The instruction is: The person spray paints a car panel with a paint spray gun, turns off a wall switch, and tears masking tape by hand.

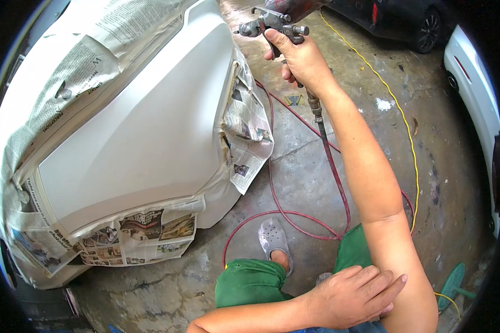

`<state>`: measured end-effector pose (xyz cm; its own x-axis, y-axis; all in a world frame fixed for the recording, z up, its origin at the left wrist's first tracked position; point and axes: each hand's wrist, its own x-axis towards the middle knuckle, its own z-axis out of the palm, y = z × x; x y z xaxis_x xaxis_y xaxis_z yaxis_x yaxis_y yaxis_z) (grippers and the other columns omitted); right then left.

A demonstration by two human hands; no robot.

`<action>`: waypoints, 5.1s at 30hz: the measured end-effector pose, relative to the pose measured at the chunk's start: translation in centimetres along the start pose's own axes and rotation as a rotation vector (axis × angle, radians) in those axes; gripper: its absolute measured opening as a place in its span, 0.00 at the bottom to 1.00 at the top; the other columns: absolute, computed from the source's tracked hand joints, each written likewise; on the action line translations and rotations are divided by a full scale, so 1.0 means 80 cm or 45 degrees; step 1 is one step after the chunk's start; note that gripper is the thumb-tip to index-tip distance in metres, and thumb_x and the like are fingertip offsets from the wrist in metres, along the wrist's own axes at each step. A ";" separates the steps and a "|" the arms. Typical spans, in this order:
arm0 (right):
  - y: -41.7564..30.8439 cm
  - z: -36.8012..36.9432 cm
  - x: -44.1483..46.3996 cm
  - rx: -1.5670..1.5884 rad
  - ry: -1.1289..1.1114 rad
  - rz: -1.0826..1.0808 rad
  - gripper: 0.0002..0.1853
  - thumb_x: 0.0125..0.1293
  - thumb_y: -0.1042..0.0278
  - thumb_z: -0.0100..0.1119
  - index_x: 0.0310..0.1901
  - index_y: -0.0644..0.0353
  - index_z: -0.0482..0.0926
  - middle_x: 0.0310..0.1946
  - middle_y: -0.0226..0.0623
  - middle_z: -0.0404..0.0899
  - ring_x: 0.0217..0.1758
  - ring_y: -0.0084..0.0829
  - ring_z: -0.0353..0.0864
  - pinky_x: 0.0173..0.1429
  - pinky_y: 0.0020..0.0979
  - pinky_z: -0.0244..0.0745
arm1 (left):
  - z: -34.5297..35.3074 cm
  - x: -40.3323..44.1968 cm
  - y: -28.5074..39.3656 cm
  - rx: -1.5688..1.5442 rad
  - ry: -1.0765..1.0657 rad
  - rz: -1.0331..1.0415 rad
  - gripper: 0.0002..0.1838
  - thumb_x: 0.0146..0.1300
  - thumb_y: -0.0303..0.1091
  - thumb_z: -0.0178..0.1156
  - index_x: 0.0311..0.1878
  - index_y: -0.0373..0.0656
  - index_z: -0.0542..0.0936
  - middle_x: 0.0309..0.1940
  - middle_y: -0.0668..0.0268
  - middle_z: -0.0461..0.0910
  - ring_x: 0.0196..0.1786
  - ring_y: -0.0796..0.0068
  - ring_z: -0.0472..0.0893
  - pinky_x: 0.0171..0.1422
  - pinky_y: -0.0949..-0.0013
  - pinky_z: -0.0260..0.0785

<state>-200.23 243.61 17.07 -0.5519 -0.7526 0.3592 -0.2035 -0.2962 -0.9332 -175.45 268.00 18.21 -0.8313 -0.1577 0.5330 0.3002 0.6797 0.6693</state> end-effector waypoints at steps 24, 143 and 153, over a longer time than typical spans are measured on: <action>0.046 -0.052 -0.159 0.374 -0.179 0.231 0.21 0.68 0.46 0.69 0.46 0.57 0.83 0.27 0.28 0.82 0.17 0.15 0.72 0.21 0.21 0.66 | -0.006 0.011 0.031 0.294 -0.555 0.032 0.17 0.64 0.39 0.57 0.56 0.51 0.81 0.38 0.76 0.76 0.40 0.77 0.73 0.42 0.72 0.64; -0.020 0.134 -0.373 0.226 -0.449 0.067 0.28 0.67 0.56 0.73 0.56 0.73 0.76 0.43 0.40 0.85 0.37 0.24 0.81 0.42 0.25 0.77 | 0.029 -0.028 0.002 0.227 0.263 0.052 0.14 0.57 0.44 0.56 0.39 0.45 0.78 0.29 0.74 0.73 0.32 0.75 0.75 0.31 0.69 0.66; -0.015 0.085 -0.371 0.252 -0.359 0.614 0.29 0.69 0.56 0.70 0.64 0.66 0.75 0.35 0.35 0.85 0.25 0.15 0.76 0.28 0.22 0.72 | 0.062 -0.016 -0.028 -0.025 0.060 0.330 0.09 0.63 0.43 0.57 0.33 0.50 0.77 0.28 0.72 0.74 0.32 0.72 0.76 0.31 0.66 0.67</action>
<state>-178.13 262.32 7.56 -0.3026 -0.9488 -0.0909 0.1865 0.0346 -0.9818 -177.39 270.22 13.51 -0.7029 -0.0139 0.7112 0.5095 0.6879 0.5169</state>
